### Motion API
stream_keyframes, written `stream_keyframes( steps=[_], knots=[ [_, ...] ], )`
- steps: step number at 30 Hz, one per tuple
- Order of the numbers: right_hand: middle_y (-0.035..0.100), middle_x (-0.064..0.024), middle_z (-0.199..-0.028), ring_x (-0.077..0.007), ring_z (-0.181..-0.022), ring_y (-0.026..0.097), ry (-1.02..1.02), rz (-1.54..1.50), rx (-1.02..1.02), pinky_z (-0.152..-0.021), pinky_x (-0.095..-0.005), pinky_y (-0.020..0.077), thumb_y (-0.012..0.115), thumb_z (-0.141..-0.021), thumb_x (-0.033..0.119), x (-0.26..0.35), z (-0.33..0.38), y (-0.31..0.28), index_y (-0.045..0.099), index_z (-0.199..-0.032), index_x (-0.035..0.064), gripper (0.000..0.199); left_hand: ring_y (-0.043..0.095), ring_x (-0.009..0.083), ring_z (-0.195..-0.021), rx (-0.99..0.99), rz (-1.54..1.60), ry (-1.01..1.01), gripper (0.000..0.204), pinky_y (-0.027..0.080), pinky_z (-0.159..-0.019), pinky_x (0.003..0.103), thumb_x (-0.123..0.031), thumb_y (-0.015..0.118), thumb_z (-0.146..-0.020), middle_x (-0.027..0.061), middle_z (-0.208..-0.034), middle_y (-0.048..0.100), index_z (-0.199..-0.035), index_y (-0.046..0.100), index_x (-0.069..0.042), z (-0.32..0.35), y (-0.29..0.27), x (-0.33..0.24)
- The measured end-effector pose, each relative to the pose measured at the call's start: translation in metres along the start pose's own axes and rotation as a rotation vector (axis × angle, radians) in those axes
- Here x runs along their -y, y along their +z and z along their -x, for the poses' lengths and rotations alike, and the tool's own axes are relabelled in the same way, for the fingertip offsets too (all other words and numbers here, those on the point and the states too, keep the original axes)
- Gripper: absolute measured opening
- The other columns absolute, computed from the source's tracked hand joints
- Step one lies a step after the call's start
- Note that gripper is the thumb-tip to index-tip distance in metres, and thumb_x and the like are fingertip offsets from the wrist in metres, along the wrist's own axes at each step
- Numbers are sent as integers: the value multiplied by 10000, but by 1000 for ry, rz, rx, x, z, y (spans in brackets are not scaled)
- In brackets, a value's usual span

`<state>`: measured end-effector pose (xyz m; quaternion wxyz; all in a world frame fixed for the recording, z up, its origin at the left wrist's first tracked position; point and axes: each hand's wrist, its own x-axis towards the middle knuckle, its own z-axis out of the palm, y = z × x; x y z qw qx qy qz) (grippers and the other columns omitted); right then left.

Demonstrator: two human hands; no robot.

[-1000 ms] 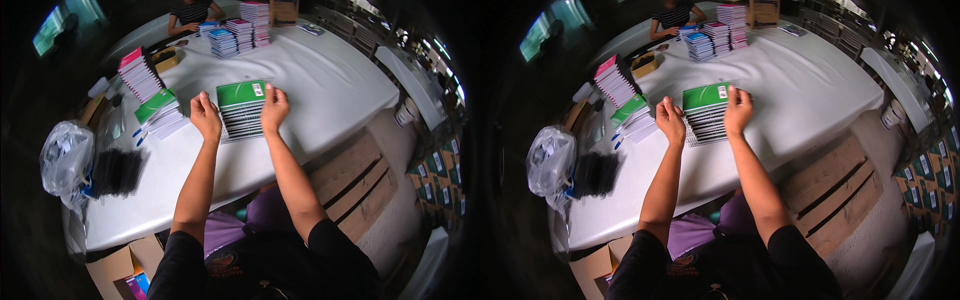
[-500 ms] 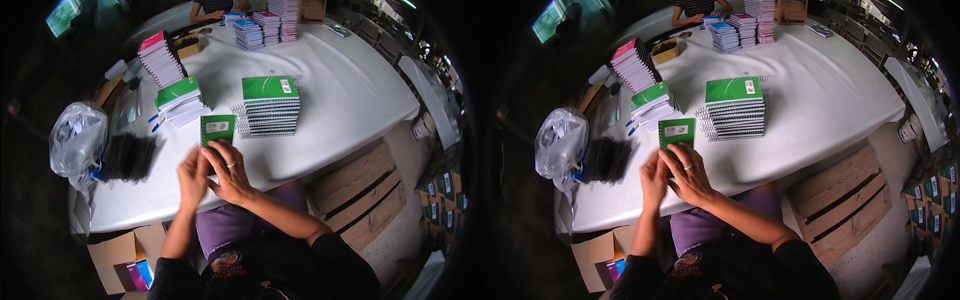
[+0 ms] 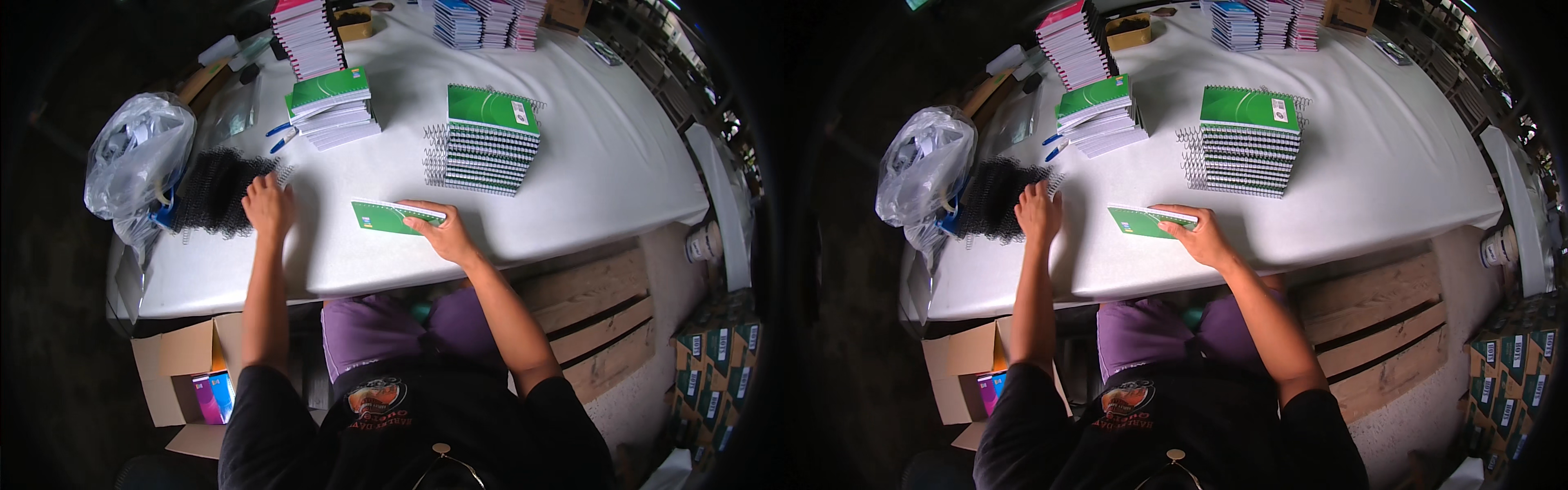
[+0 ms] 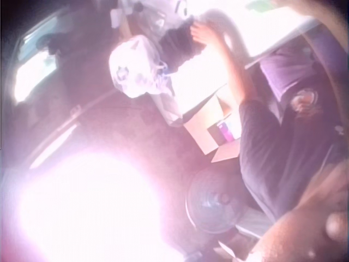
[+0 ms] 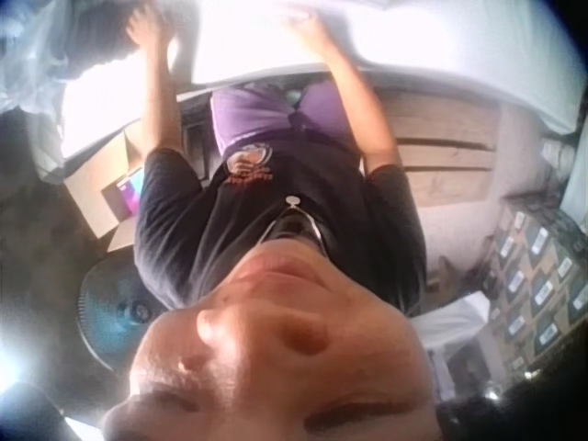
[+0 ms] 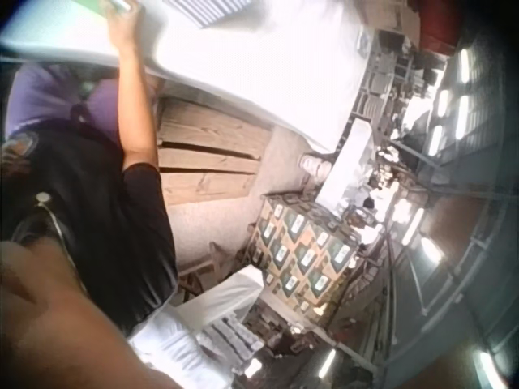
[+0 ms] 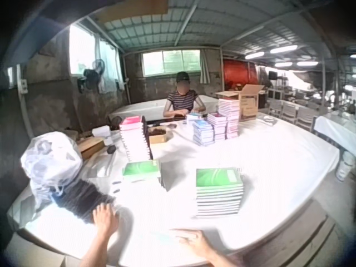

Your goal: The person assembles spiral-bound notebooks by hand at a table. They pick up a green notebook cover, insert a metal spiral binding into the holes, and place the completed notebook onto a growing stack. The process is repeated continuously with multiple notebooks.

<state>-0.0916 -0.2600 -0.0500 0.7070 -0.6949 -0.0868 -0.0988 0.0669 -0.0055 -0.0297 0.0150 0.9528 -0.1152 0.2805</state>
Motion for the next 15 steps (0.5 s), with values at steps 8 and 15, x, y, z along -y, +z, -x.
stream_keyframes(
  steps=[8, 15],
  knots=[
    [633, -60, -1038, -91, -942, 541, -121, 27, -10, -831, -240, 444, 589, -825, 28, -3, -1, -5, 607, -1095, 17, 271, 590, 248, -807, 33, 556, -61, 154, 437, -702, 389, -256, 627, -792, 71, -795, 628, -836, 648, -110, -14, -9, 22],
    [634, -66, -1027, -98, -918, 557, -117, 19, -71, -826, -241, 450, 579, -829, 10, -2, -2, 1, 606, -1080, -6, 253, 577, 232, -697, -9, 785, 42, 205, 453, -680, 341, -222, 583, -861, 120, -806, 616, -906, 590, -22, -9, -30, 11]
  ],
)
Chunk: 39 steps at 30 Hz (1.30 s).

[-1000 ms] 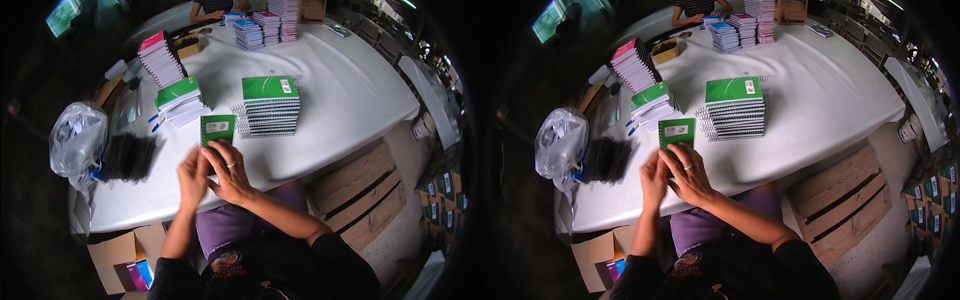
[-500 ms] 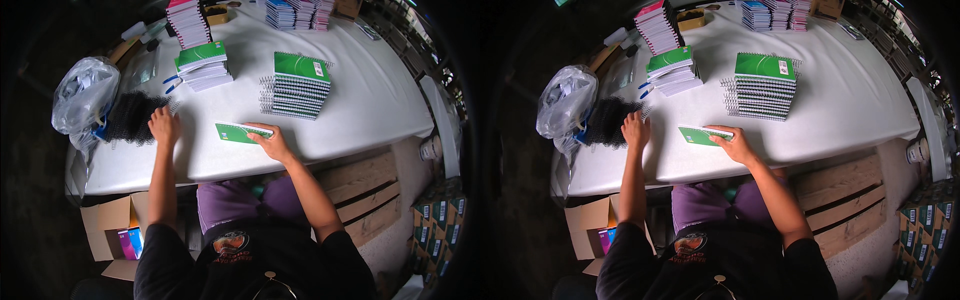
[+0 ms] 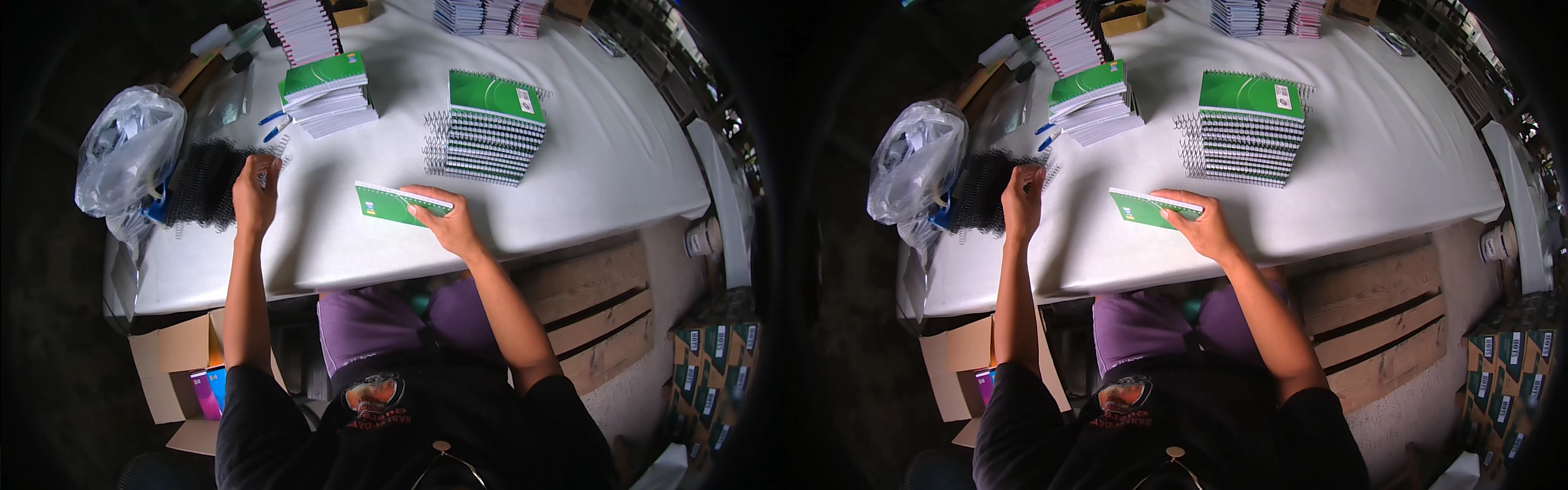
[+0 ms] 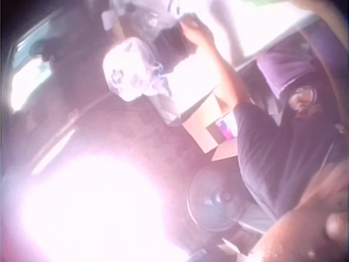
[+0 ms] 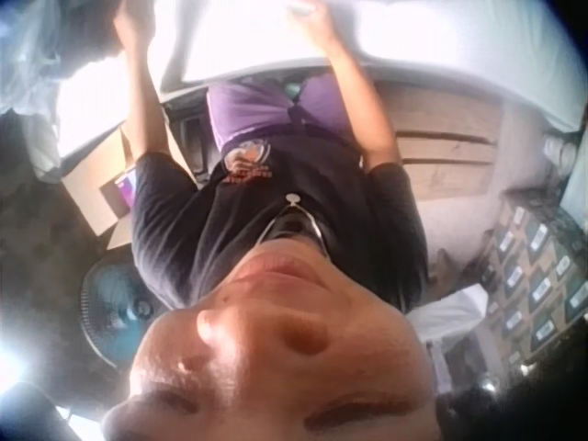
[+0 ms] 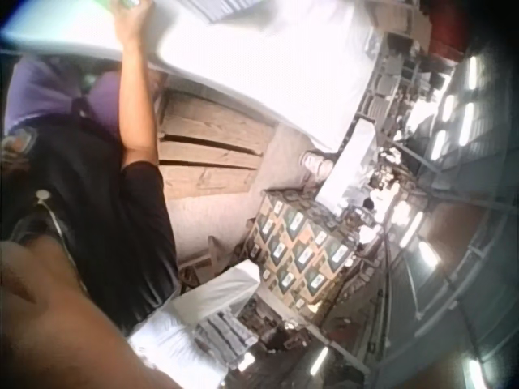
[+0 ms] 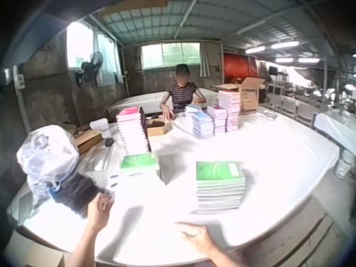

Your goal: The person assembles spiral-bound notebooks by hand at a table. They pick up a green notebook cover, insert a metal spiral binding into the holes, and place the completed notebook onto a growing stack. The process is repeated continuously with multiple notebooks.

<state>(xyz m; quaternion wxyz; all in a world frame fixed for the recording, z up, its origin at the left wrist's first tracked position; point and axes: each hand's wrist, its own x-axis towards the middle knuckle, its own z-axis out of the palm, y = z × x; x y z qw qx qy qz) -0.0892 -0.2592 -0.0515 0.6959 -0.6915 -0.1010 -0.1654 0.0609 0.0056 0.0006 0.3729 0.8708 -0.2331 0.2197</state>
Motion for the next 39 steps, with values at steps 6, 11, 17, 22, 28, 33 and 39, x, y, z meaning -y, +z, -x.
stream_keyframes(
  steps=[6, 11, 17, 22, 28, 33, 39],
  knots=[
    [634, -74, -1029, -107, -924, 565, 25, -5, -47, -830, -243, 451, 586, -812, -19, 1, 2, -4, 607, -1069, -15, 258, 443, 121, -646, 568, 437, -233, 360, 399, -656, 255, -348, 453, -936, 37, -692, 497, -841, 519, -7, 34, 14, -64],
    [639, -74, -1014, -103, -914, 569, 38, -26, -49, -824, -233, 450, 593, -807, -21, 2, 1, 0, 609, -1068, -11, 261, 423, 121, -585, 593, 252, -265, 444, 392, -579, 267, -409, 454, -922, 26, -610, 493, -785, 533, 5, 34, 21, -55],
    [648, -61, -985, -98, -896, 572, 35, -18, -14, -815, -227, 452, 598, -804, -21, 1, 4, -3, 625, -1052, 7, 251, 444, 62, -564, 730, 674, -554, 305, 363, -512, 211, -333, 544, -895, 15, -619, 531, -790, 540, -47, 15, 14, -63],
    [656, -59, -970, -90, -853, 570, 34, 29, 12, -790, -230, 459, 594, -815, 2, 5, 2, -1, 620, -1058, 0, 244, 516, 144, -832, 598, 299, 190, 144, 382, -737, 263, -130, 669, -784, 15, -853, 560, -869, 561, -88, 5, 8, -66],
    [672, -116, -895, -91, -770, 595, 87, 198, 11, -706, -247, 480, 599, -831, 52, 6, 9, 1, 614, -1068, 7, 242, 460, 263, -1108, 529, -252, 471, 300, 294, -922, 393, -181, 739, -673, 67, -1103, 543, -925, 590, -116, 2, 8, -100],
    [659, -143, -948, -190, -815, 655, 2, 226, -76, -681, -281, 502, 602, -815, 26, 18, 35, 23, 619, -1058, 16, 244, 193, 369, -1325, 466, -473, 503, 994, 132, -1036, 564, -749, 398, -700, 186, -1424, 266, -1345, 327, 4, 109, 34, -70],
    [647, -152, -940, -283, -835, 645, -234, 293, 30, -688, -325, 514, 602, -773, -27, 18, 47, 48, 605, -1075, 30, 308, 35, 512, -1303, 115, -428, 511, 1041, -33, -1008, 621, -781, 344, -699, 352, -1389, 131, -1371, 249, 8, 98, 22, -61]
  ],
)
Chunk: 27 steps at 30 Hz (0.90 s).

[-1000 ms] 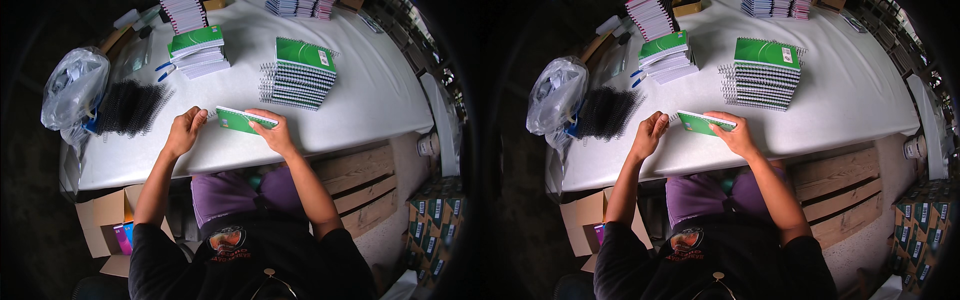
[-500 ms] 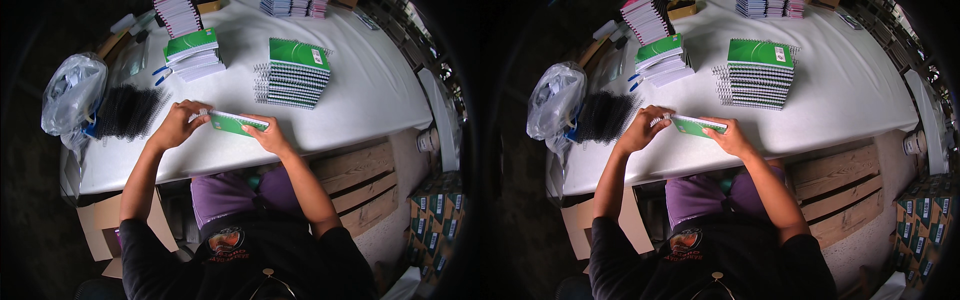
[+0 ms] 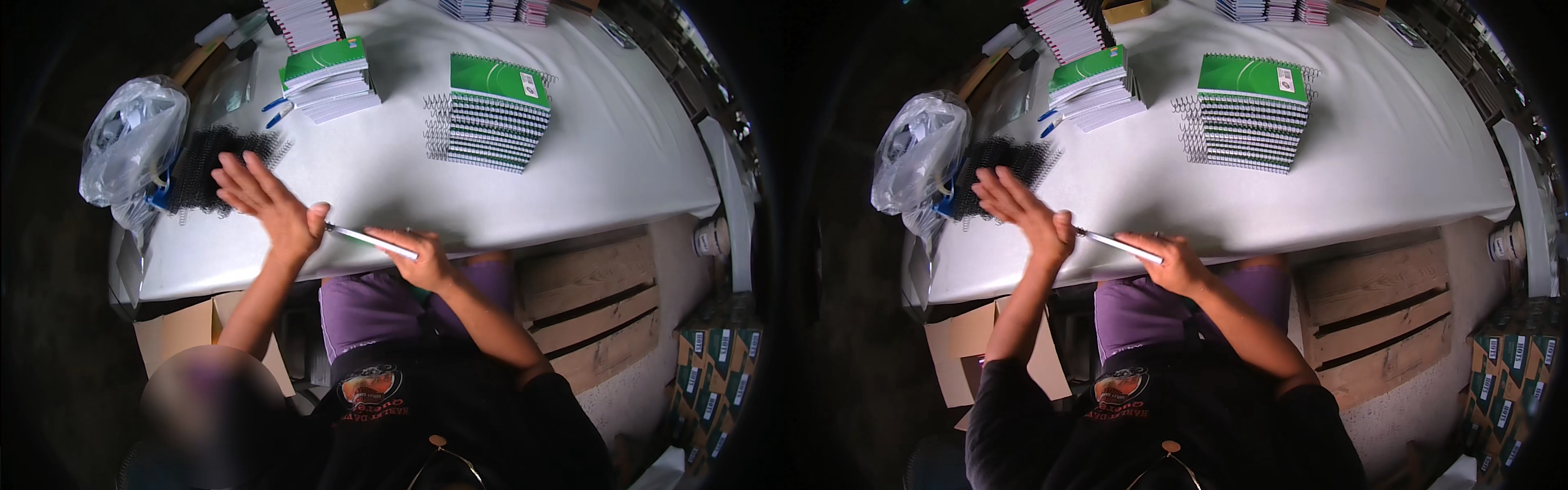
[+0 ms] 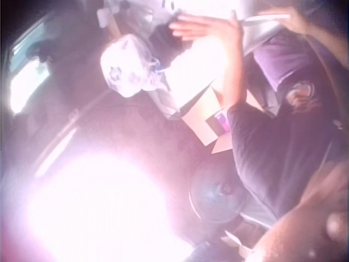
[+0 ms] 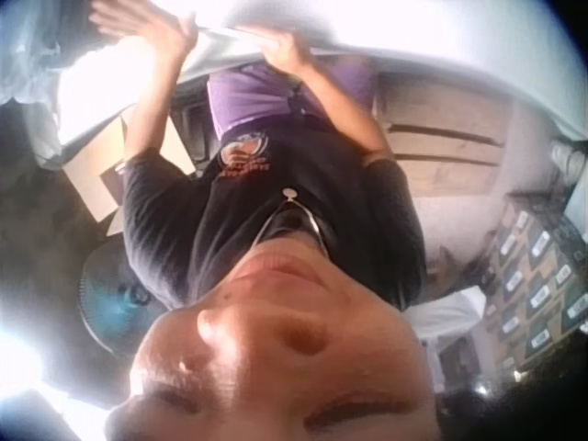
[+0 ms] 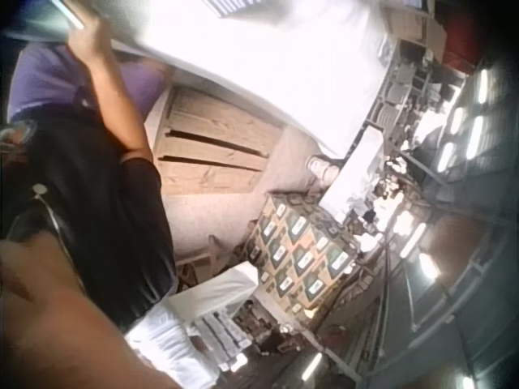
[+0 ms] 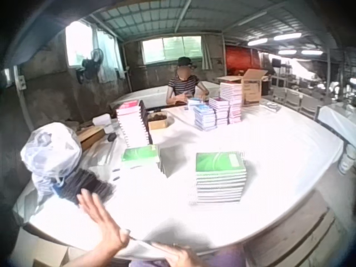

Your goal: The person assembles spiral-bound notebooks by hand at a table. They pick up a green notebook cover, insert a metal spiral binding into the holes, and place the completed notebook onto a growing stack. The process is repeated continuously with multiple notebooks.

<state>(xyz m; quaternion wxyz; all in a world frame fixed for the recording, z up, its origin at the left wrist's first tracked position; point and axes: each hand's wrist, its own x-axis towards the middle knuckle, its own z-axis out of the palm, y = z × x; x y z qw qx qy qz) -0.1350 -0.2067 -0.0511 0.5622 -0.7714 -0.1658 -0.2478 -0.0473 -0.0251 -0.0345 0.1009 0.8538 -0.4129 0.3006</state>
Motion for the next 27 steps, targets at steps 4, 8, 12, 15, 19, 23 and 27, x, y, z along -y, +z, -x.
stream_keyframes(
  steps=[4, 8, 12, 15, 19, 23, 27],
  knots=[
    [647, -139, -959, -287, -844, 641, 72, -85, -88, -701, -325, 521, 598, -770, -29, -6, 5, -3, 606, -1068, 34, 305, -17, 512, -1307, 236, -179, 478, 1093, -59, -1007, 615, -836, 285, -666, 361, -1390, 87, -1366, 275, 3, 59, 11, -29],
    [637, -124, -1007, -283, -879, 628, -3, -13, 61, -755, -338, 513, 548, -723, -97, 1, 1, -2, 602, -1076, 39, 382, 10, 480, -1320, -314, 148, -77, 1065, -5, -1011, 620, -800, 277, -720, 302, -1426, -65, -1382, 182, 29, 1, 17, 12],
    [633, -126, -1025, -282, -890, 623, -12, 20, -38, -773, -351, 509, 577, -694, -81, -12, 4, -5, 598, -1098, 62, 429, 123, 476, -1311, 112, 582, 259, 1002, 98, -962, 681, -698, 484, -727, 362, -1382, 134, -1369, 206, 19, 56, 32, -38],
    [630, -101, -1050, -275, -929, 617, -159, 156, -14, -802, -353, 505, 581, -707, -61, -7, 5, -9, 574, -1131, 74, 445, 175, 507, -1278, 26, 277, 313, 986, 134, -961, 677, -654, 550, -720, 406, -1333, 175, -1330, 250, 61, 41, 38, 5],
    [634, -109, -1023, -275, -879, 631, 5, 110, 0, -744, -349, 521, 589, -733, -28, -6, 4, 10, 566, -1140, 67, 418, 177, 564, -1246, -5, 435, 185, 1100, 170, -983, 645, -726, 494, -688, 374, -1377, 97, -1384, 77, 16, 34, 46, -24],
    [627, -132, -1024, -288, -868, 630, -52, 95, -1, -741, -343, 523, 582, -740, -25, -15, -2, -10, 556, -1150, 62, 420, 163, 543, -1260, -115, 370, 362, 1072, 189, -996, 598, -720, 467, -709, 385, -1357, 139, -1379, 103, 34, -1, 16, -32],
    [626, -132, -1030, -298, -900, 620, -76, 71, 36, -768, -352, 516, 568, -713, -39, -11, -6, 11, 557, -1134, 51, 431, 111, 523, -1274, 59, 718, -286, 1113, 127, -997, 607, -751, 407, -712, 388, -1360, 79, -1357, 101, 103, 15, 50, -20]
  ],
)
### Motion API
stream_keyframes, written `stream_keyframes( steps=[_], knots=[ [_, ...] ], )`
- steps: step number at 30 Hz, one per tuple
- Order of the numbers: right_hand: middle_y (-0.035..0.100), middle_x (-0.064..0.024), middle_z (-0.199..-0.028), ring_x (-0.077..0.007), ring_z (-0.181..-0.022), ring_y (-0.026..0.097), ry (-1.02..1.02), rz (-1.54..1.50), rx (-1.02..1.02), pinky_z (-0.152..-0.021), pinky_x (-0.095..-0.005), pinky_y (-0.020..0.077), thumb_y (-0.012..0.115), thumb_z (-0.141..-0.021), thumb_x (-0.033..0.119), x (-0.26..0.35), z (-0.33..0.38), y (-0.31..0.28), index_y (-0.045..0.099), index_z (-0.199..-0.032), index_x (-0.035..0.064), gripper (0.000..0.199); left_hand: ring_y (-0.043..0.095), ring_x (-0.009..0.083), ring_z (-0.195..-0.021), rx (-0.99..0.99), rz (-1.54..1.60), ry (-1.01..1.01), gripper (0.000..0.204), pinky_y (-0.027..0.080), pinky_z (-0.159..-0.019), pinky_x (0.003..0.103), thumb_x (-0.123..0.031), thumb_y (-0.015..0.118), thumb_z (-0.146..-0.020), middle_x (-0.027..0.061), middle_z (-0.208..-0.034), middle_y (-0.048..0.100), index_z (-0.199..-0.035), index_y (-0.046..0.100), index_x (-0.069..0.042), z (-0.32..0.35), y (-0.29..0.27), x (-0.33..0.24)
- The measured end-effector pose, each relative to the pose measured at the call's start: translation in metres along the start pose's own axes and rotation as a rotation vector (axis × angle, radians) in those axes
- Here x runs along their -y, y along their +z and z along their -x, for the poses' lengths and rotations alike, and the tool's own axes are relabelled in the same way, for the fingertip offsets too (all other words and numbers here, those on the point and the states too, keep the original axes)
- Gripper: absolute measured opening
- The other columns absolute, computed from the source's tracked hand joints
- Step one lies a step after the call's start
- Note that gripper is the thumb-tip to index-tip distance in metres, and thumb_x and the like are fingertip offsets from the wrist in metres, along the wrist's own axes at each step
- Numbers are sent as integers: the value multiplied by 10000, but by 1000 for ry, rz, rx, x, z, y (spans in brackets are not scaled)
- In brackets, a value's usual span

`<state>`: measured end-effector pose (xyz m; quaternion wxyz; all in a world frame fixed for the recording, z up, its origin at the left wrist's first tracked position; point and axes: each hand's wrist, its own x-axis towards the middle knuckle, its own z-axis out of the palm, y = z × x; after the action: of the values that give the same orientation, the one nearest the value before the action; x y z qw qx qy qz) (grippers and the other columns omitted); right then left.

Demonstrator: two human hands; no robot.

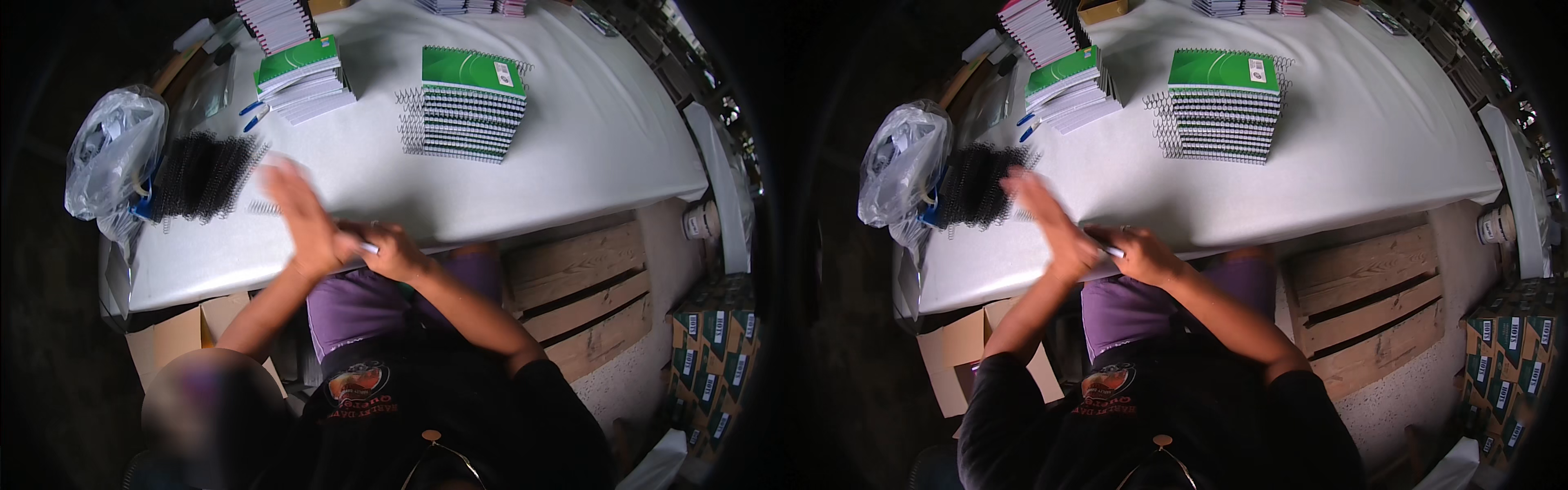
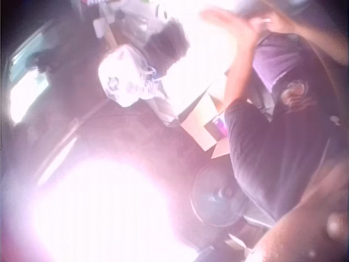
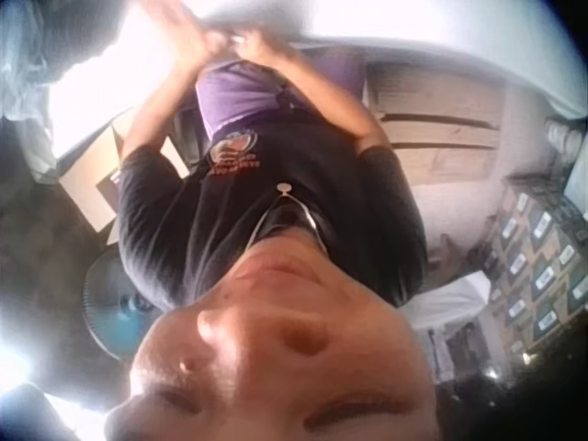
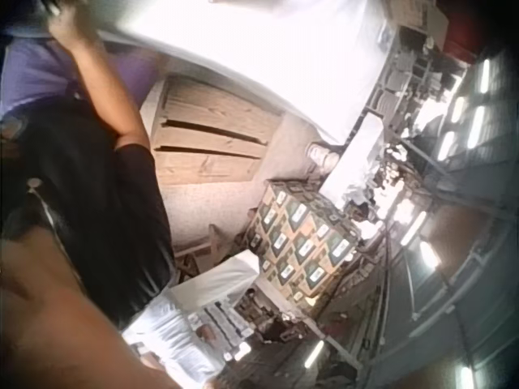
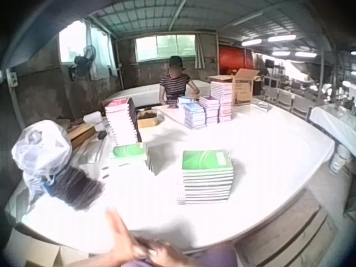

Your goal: The person assembles spiral-bound notebooks by hand at a table. They pick up a green notebook cover, insert a metal spiral binding into the holes, and place the completed notebook onto a growing stack. The process is repeated continuously with multiple notebooks.

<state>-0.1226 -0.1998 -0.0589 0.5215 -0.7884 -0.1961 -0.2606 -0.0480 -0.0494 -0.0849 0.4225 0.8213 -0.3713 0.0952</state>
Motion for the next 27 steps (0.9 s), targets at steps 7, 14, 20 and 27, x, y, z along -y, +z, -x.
stream_keyframes(
  steps=[7, 14, 20, 27],
  knots=[
    [643, -155, -946, -327, -835, 631, 187, -29, 98, -710, -391, 506, 555, -777, 34, -2, -11, -12, 550, -1140, 94, 368, 187, 543, -1235, -26, -595, 469, 983, 138, -953, 661, -698, 404, -748, 372, -1324, 212, -1362, 204, 43, -18, -14, -53],
    [654, -149, -851, -220, -759, 649, 300, -289, 4, -660, -317, 494, 553, -776, -10, -6, -18, -12, 578, -1029, 1, 254, 404, 318, -1211, -50, -390, 357, 609, 240, -995, 476, -347, 634, -776, 147, -1257, 473, -1267, 449, -38, -18, -27, -67],
    [636, -185, -776, -262, -712, 645, 434, -142, 80, -604, -340, 479, 554, -752, 2, -16, -14, -14, 606, -897, -19, 156, 527, 177, -1002, 229, -372, 299, 289, 295, -879, 357, -177, 692, -726, -4, -1032, 601, -1004, 625, -136, -52, -42, -95],
    [634, -185, -771, -279, -704, 642, 415, -194, 91, -600, -355, 475, 536, -761, -4, -6, -17, -16, 608, -882, -24, 142, 535, 179, -963, 412, -259, 153, 262, 320, -854, 340, -156, 695, -717, 4, -1026, 597, -967, 619, -132, -62, -53, -108]
  ],
)
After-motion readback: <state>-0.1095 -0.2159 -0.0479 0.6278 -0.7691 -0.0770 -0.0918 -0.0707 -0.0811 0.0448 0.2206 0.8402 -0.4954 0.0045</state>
